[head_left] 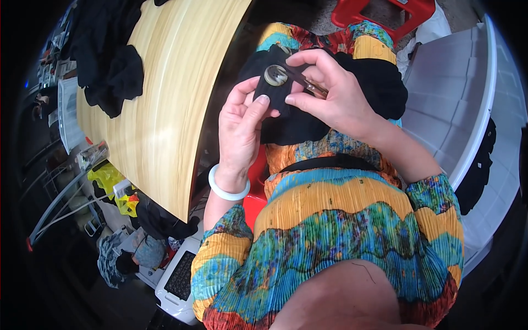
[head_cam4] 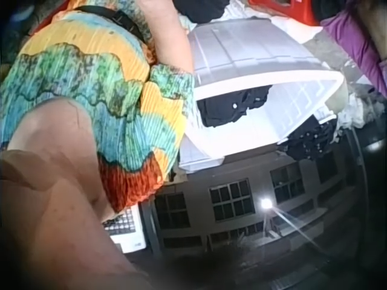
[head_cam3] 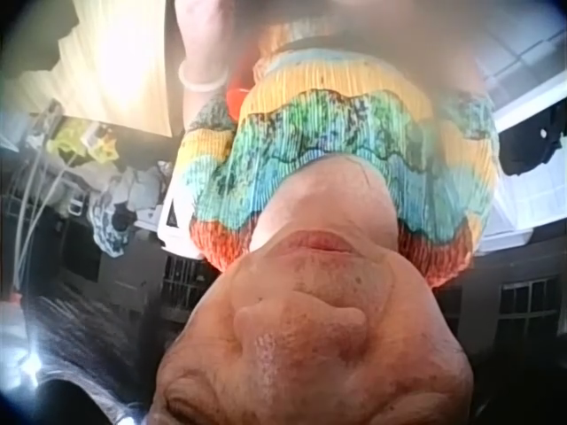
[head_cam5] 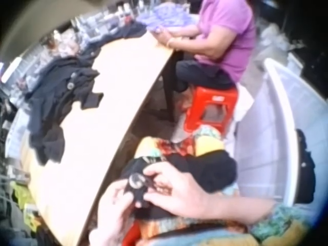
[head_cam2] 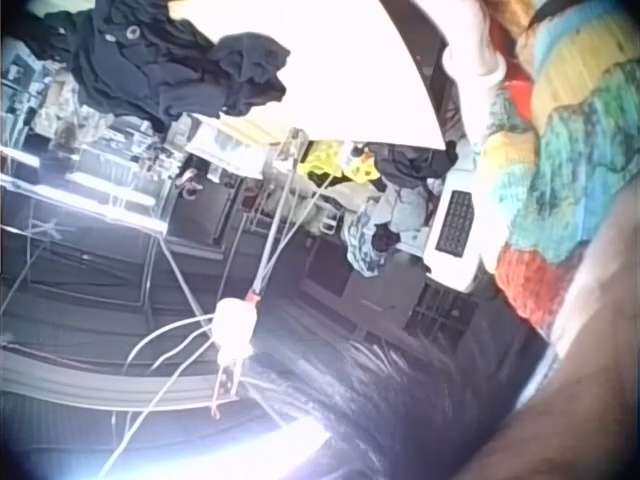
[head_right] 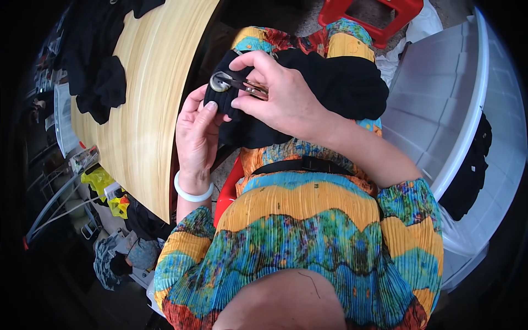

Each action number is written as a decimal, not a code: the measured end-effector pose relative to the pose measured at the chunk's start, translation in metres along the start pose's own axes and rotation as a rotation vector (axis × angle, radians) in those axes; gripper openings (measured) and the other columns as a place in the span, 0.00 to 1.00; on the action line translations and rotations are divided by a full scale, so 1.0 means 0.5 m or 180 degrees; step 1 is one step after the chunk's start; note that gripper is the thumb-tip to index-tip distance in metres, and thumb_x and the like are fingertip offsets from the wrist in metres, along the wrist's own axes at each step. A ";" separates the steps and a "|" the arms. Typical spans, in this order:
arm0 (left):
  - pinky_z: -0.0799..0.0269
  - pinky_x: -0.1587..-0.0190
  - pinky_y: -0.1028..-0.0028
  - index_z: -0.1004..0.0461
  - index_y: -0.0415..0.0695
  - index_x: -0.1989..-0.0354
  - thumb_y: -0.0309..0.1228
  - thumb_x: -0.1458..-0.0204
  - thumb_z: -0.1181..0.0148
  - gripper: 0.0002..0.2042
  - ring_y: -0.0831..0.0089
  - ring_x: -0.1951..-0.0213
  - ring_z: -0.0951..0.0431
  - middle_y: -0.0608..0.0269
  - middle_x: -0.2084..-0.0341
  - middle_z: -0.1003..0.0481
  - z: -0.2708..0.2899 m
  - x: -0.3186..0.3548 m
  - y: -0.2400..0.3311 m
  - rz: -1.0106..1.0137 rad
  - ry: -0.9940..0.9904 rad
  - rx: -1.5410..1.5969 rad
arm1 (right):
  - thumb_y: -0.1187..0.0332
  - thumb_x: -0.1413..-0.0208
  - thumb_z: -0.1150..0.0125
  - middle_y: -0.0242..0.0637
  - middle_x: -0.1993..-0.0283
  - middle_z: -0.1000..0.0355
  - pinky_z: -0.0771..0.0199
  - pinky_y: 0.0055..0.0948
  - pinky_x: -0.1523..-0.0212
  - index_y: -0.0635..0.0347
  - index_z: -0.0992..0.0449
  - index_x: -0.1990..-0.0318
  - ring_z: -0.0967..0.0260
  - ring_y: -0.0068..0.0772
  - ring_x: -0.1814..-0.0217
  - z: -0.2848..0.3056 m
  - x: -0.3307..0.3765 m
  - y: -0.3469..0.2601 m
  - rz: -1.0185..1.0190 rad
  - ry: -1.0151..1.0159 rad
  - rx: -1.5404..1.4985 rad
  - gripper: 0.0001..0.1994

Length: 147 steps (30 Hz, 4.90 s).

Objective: Trimming loose threads and inspecting black garments in a workshop.

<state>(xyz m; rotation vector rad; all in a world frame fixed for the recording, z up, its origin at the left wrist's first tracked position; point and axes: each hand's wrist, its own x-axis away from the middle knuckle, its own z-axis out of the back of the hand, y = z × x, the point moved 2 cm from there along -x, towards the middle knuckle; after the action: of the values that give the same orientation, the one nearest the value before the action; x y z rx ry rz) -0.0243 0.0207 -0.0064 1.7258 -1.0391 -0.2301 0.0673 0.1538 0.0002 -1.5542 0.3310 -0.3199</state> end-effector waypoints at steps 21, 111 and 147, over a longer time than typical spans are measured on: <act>0.31 0.72 0.84 0.34 0.39 0.58 0.21 0.50 0.53 0.10 0.84 0.75 0.31 0.66 0.70 0.31 0.011 -0.006 -0.031 -0.0340 0.0506 -0.0030 | 0.78 0.60 0.39 0.30 0.71 0.34 0.39 0.13 0.69 0.62 0.42 0.56 0.39 0.12 0.68 -0.018 0.009 0.037 -0.0306 0.0083 -0.0068 0.22; 0.41 0.55 0.73 0.37 0.42 0.74 0.24 0.55 0.54 0.01 0.73 0.63 0.35 0.66 0.73 0.35 0.069 -0.012 -0.031 0.0019 0.0373 0.1630 | 0.72 0.48 0.51 0.27 0.75 0.36 0.40 0.12 0.72 0.64 0.34 0.63 0.39 0.13 0.73 -0.034 0.022 0.039 -0.0855 -0.1116 -0.1036 0.06; 0.33 0.64 0.81 0.32 0.41 0.64 0.28 0.49 0.52 0.06 0.80 0.66 0.29 0.66 0.68 0.28 0.058 0.013 -0.064 0.0421 0.0248 0.0757 | 0.75 0.54 0.45 0.30 0.72 0.36 0.36 0.16 0.67 0.63 0.38 0.57 0.38 0.15 0.69 -0.048 -0.031 0.086 -0.0222 -0.0231 -0.0822 0.16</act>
<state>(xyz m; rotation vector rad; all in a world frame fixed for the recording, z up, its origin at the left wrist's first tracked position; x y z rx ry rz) -0.0212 -0.0019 -0.0436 1.8526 -1.1543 0.0469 0.0430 0.1378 -0.0424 -1.8296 0.2695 -0.2821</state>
